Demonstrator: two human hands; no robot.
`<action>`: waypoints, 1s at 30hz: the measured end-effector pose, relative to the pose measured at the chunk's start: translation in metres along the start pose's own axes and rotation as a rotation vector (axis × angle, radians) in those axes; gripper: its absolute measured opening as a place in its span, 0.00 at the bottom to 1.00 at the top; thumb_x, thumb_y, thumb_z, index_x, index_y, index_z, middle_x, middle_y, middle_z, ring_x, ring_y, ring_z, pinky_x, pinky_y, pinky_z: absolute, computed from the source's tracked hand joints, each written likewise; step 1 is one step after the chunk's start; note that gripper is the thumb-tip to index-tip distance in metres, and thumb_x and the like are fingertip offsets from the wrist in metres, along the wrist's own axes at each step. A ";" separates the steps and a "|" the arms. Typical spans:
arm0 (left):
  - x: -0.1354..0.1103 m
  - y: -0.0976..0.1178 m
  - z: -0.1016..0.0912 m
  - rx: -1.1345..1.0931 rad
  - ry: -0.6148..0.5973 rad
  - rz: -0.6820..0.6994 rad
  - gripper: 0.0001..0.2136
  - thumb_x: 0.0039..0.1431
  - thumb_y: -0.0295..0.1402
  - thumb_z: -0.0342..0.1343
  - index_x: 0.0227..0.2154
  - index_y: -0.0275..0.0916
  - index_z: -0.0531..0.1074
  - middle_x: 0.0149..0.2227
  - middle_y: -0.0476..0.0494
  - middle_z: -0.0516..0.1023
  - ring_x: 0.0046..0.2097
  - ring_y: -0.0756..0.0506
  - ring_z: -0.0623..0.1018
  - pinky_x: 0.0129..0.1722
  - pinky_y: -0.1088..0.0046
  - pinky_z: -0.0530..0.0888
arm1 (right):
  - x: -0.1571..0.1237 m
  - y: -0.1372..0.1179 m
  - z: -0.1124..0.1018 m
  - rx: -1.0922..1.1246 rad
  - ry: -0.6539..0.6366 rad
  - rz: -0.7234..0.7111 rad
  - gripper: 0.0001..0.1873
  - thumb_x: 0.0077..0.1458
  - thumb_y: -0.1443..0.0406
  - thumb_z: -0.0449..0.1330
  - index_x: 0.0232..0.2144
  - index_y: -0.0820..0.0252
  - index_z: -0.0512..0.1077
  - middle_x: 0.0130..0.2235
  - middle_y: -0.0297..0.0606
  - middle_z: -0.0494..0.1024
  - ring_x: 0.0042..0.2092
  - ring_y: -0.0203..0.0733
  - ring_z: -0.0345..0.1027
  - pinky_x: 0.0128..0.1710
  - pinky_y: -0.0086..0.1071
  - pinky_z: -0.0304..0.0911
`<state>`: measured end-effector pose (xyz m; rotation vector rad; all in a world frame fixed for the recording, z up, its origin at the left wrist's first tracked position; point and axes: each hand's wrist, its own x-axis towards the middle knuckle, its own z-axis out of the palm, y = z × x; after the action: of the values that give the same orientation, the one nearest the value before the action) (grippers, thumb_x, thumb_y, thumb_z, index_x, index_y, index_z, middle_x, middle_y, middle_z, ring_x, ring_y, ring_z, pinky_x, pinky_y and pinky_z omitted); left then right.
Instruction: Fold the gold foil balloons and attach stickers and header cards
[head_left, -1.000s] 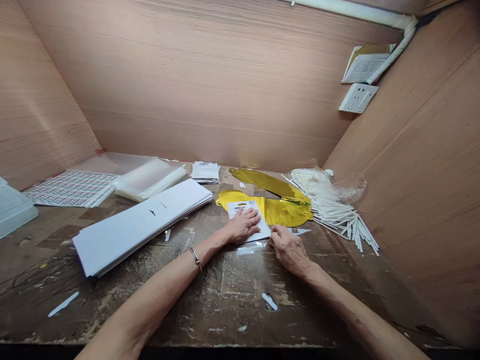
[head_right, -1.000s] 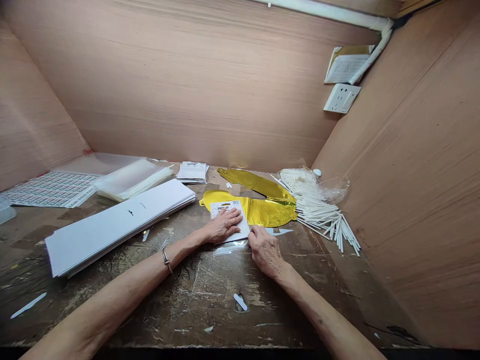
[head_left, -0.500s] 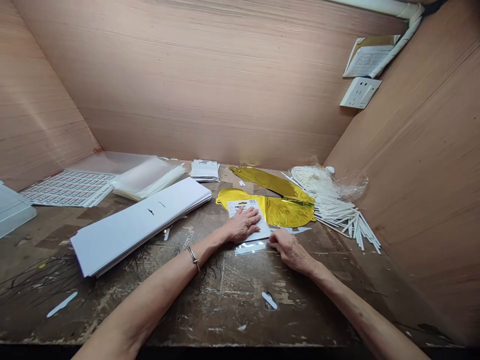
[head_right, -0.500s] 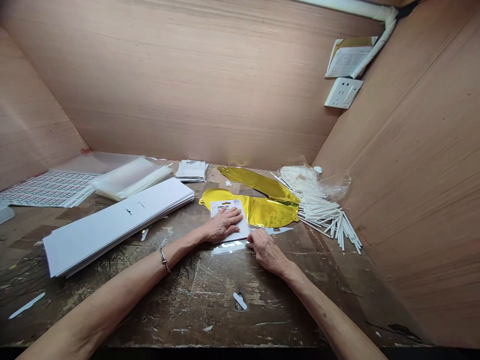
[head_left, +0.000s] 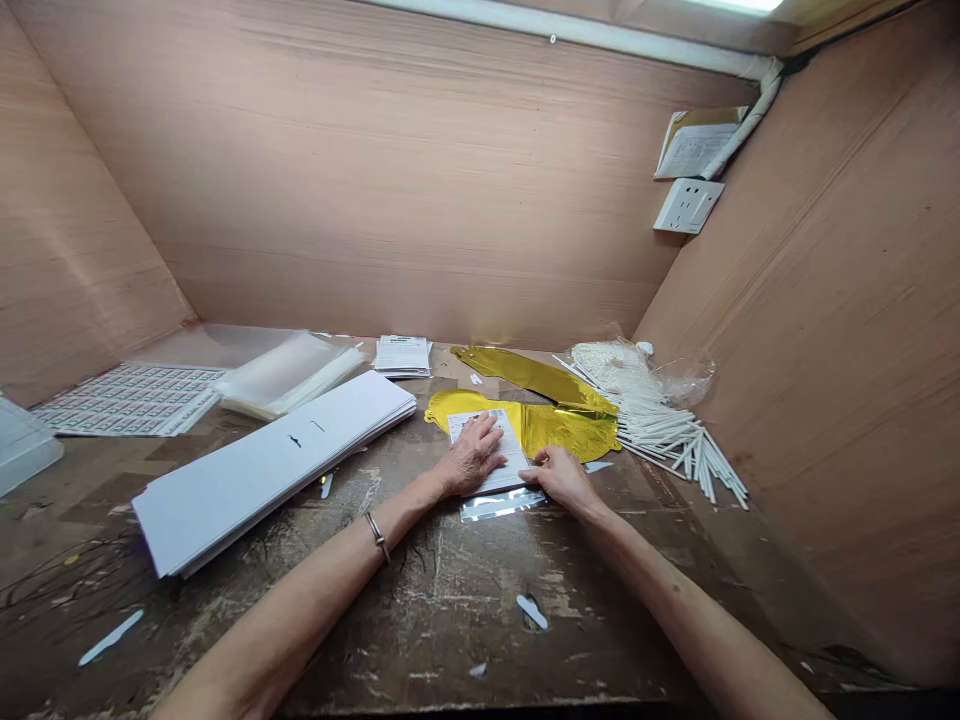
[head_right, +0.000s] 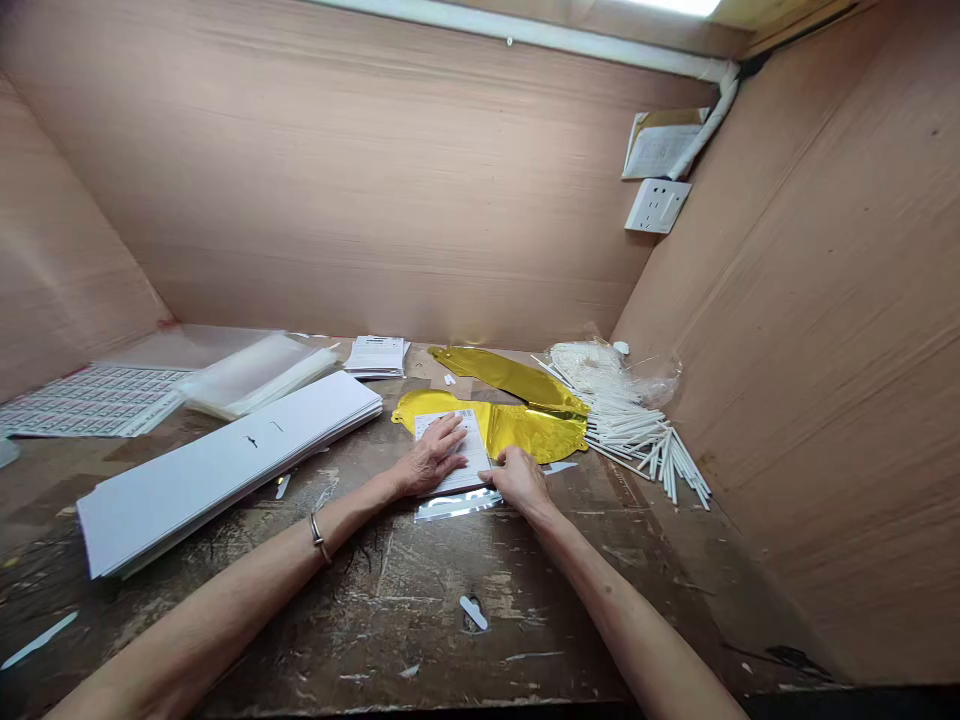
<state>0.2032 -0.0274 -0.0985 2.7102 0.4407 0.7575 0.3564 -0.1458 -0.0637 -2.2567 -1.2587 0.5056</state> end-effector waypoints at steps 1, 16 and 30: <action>-0.001 0.001 -0.001 -0.027 0.059 -0.033 0.16 0.54 0.35 0.51 0.46 0.34 0.64 0.55 0.32 0.59 0.58 0.37 0.55 0.56 0.54 0.55 | 0.003 -0.004 0.001 0.076 -0.032 0.040 0.11 0.34 0.62 0.64 0.23 0.63 0.69 0.22 0.34 0.71 0.27 0.36 0.64 0.22 0.26 0.52; -0.020 0.055 -0.041 -1.612 0.255 -1.173 0.13 0.57 0.31 0.47 0.41 0.24 0.63 0.27 0.31 0.75 0.26 0.38 0.77 0.23 0.60 0.74 | 0.005 -0.019 0.000 0.693 -0.044 -0.048 0.09 0.37 0.62 0.61 0.21 0.62 0.67 0.18 0.31 0.66 0.18 0.32 0.57 0.18 0.27 0.55; -0.024 0.075 -0.030 -1.712 0.407 -1.056 0.10 0.58 0.25 0.45 0.39 0.26 0.66 0.30 0.35 0.76 0.25 0.45 0.76 0.28 0.65 0.75 | -0.024 -0.025 0.022 -0.005 0.096 -0.871 0.04 0.51 0.69 0.56 0.28 0.58 0.72 0.29 0.36 0.69 0.34 0.38 0.61 0.32 0.30 0.57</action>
<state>0.1838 -0.0987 -0.0579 0.5742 0.6997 0.7216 0.3154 -0.1495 -0.0647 -1.4823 -1.9855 0.0585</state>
